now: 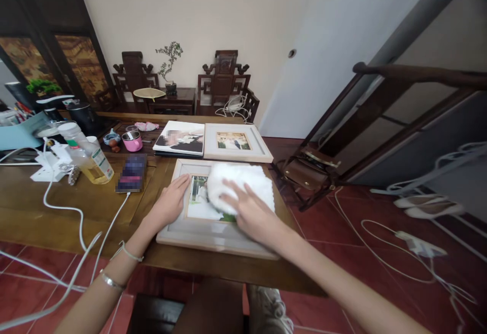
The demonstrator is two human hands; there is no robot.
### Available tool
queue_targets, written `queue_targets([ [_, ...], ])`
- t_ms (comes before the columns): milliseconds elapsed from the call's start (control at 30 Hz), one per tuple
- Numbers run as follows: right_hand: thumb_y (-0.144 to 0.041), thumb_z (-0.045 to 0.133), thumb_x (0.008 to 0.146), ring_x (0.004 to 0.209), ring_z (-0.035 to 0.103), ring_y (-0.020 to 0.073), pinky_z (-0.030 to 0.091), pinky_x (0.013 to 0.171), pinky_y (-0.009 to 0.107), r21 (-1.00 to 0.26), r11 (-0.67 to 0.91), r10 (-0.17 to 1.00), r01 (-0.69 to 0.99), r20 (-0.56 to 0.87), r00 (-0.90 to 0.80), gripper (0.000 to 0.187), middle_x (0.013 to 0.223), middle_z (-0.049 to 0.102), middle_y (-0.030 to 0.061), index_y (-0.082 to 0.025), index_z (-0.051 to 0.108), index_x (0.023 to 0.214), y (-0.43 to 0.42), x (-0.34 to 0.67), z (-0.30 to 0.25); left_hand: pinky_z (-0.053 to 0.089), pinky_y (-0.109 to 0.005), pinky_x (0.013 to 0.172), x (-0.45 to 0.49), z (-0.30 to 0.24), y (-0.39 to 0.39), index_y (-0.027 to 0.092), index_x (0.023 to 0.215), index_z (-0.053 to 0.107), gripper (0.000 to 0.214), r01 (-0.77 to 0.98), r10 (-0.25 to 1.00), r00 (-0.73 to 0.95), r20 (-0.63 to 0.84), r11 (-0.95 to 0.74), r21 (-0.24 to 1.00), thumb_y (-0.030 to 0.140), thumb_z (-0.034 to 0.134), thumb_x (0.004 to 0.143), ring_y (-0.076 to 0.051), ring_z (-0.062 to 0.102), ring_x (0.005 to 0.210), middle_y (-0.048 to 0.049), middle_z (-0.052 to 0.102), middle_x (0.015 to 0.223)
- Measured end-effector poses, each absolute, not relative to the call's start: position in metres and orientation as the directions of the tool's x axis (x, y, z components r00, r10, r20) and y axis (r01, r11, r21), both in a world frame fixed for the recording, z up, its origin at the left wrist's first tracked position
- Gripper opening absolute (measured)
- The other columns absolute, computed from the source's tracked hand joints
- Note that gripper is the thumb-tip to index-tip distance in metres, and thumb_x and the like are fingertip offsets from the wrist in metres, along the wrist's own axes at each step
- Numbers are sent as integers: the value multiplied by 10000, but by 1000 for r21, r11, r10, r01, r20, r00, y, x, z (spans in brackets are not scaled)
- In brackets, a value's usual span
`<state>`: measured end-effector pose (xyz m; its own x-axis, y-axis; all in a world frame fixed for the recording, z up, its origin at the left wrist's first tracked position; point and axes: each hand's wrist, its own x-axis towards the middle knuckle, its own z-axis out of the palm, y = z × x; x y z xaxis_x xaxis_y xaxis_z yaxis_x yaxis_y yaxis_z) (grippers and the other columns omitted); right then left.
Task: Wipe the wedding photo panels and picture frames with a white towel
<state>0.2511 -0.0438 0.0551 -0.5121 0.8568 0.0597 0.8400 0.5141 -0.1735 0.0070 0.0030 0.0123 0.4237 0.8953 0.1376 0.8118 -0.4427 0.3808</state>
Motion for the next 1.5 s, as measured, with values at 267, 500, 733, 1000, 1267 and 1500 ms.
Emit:
queue_targets([
  [267,154,359,614,1406,152,416,229,1056,689,51,512,857,858,43,-514,847,1533,304,81,-199,483,1374,31,254,50,327,-490,1117,8,14,1,153,1411,401,536,806,907,395,147,-419,419,94,294,889,-225,310,1401,-106,353,1510],
  [500,81,441,664,1376,242,434,257,1051,679,-197,572,753,796,-260,-605,732,1491,383,112,-207,542,1329,-86,233,93,306,-475,1130,10,12,2,147,1415,395,520,809,912,383,143,-407,425,116,279,909,-219,300,1405,-101,347,1514],
  [733,51,427,654,1393,242,378,263,1082,634,-352,605,694,714,-205,-690,736,1479,413,74,-248,554,1314,-113,228,95,299,-476,1130,10,14,2,160,1421,380,546,809,908,400,125,-414,417,96,304,884,-218,296,1406,-101,338,1519],
  [1000,102,419,660,1405,174,407,204,1069,673,3,564,824,826,66,-563,741,1520,336,94,-201,536,1327,-22,229,44,321,-496,1113,12,17,0,155,1426,370,591,826,916,389,98,-394,404,41,298,850,-235,288,1408,-108,325,1524],
  [1267,117,414,673,1430,157,309,175,1091,614,19,740,666,673,126,-735,744,1430,469,134,-149,457,1367,64,197,52,326,-480,1114,10,14,3,143,1375,437,542,798,891,425,161,-453,397,49,335,850,-246,337,1379,-134,396,1473],
  [1500,90,407,706,1366,347,254,211,1086,527,-17,735,677,678,89,-731,629,1301,589,152,-148,559,1268,56,200,60,323,-475,1120,8,10,5,167,1379,437,579,772,878,435,199,-478,418,25,337,826,-235,340,1379,-118,394,1479],
])
